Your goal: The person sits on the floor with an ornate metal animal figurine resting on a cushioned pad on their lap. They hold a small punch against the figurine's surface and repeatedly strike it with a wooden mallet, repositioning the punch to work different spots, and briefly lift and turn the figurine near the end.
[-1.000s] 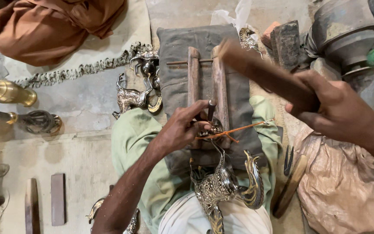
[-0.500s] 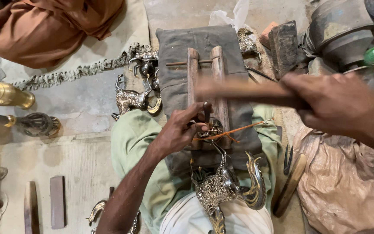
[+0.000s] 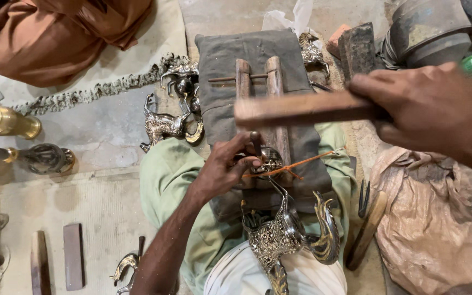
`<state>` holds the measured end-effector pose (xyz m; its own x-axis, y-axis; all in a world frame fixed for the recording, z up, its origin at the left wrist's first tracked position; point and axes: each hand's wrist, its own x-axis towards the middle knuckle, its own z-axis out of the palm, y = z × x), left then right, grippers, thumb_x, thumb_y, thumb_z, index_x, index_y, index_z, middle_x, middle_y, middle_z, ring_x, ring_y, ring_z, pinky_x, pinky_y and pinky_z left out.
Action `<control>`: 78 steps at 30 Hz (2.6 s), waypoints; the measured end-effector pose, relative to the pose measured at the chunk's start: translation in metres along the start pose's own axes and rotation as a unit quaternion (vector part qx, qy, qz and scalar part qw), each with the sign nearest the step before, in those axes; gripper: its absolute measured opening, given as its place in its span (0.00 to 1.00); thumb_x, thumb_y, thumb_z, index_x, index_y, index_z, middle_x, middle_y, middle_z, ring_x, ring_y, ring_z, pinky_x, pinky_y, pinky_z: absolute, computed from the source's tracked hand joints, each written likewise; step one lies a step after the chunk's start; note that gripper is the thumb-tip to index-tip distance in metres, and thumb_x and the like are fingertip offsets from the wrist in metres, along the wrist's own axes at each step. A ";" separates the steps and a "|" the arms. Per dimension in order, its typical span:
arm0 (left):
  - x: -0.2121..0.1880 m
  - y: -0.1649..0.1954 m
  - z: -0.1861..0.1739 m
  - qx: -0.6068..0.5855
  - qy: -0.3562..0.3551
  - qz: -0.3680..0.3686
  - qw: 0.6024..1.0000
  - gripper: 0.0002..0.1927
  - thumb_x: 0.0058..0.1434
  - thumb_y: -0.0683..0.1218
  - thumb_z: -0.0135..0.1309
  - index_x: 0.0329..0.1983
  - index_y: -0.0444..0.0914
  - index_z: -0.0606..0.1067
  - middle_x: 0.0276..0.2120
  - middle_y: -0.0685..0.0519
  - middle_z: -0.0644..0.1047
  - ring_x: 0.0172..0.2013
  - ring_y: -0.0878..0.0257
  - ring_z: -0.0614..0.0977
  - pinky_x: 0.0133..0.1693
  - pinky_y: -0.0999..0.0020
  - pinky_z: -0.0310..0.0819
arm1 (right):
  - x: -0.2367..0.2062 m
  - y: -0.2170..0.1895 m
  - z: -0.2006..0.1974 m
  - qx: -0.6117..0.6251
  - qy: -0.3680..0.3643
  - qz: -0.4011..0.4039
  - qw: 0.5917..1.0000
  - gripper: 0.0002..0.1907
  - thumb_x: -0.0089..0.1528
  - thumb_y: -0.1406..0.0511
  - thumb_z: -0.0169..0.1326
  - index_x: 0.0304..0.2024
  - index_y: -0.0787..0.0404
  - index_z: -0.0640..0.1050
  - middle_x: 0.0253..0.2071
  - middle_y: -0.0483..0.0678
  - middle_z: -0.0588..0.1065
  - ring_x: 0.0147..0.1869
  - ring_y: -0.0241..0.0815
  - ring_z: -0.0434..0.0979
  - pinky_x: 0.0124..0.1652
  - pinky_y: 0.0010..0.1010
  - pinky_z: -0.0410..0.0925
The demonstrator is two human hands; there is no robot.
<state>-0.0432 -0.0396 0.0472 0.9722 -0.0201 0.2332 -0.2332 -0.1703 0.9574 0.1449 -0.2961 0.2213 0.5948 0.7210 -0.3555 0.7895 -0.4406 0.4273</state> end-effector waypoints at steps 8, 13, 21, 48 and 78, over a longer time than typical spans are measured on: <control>-0.003 -0.002 -0.001 -0.038 -0.002 -0.024 0.999 0.21 0.64 0.36 0.58 0.61 0.35 0.72 0.38 0.49 0.84 0.41 0.62 0.87 0.46 0.65 0.84 | 0.004 -0.012 -0.016 0.014 -0.088 0.020 0.996 0.20 0.66 0.57 0.50 0.61 0.42 0.68 0.35 0.37 0.74 0.28 0.33 0.75 0.27 0.28 0.73; -0.007 -0.007 0.001 -0.034 0.010 -0.027 0.999 0.21 0.65 0.36 0.59 0.61 0.36 0.71 0.40 0.50 0.85 0.43 0.64 0.87 0.49 0.67 0.85 | 0.006 -0.013 -0.024 -0.006 -0.060 0.010 0.998 0.17 0.67 0.55 0.47 0.59 0.40 0.69 0.35 0.38 0.72 0.26 0.32 0.74 0.26 0.27 0.72; -0.012 -0.018 0.002 -0.068 0.022 -0.022 0.997 0.20 0.66 0.35 0.57 0.61 0.33 0.71 0.39 0.48 0.83 0.43 0.64 0.85 0.48 0.66 0.82 | 0.010 -0.014 -0.033 -0.010 -0.064 0.001 0.998 0.15 0.67 0.57 0.48 0.57 0.41 0.70 0.34 0.37 0.71 0.28 0.30 0.73 0.29 0.26 0.71; -0.024 -0.048 0.009 -0.135 0.072 -0.024 0.988 0.20 0.65 0.32 0.55 0.60 0.33 0.70 0.41 0.47 0.84 0.44 0.63 0.85 0.49 0.65 0.83 | 0.027 -0.034 -0.067 -0.094 -0.098 -0.029 0.990 0.21 0.70 0.63 0.44 0.66 0.43 0.66 0.48 0.44 0.77 0.42 0.39 0.80 0.34 0.29 0.77; -0.031 -0.089 0.024 -0.270 0.136 -0.026 0.953 0.21 0.65 0.33 0.57 0.59 0.35 0.67 0.44 0.46 0.82 0.46 0.60 0.85 0.47 0.69 0.80 | 0.041 -0.067 -0.093 -0.005 0.017 -0.064 0.998 0.26 0.63 0.65 0.49 0.63 0.43 0.66 0.50 0.42 0.75 0.48 0.41 0.78 0.46 0.44 0.74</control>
<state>-0.0525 -0.0471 -0.0490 0.9586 0.2431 0.1483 -0.2327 0.3687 0.8999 0.1025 -0.1877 0.2554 0.4841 0.7887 -0.3788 0.8566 -0.3389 0.3892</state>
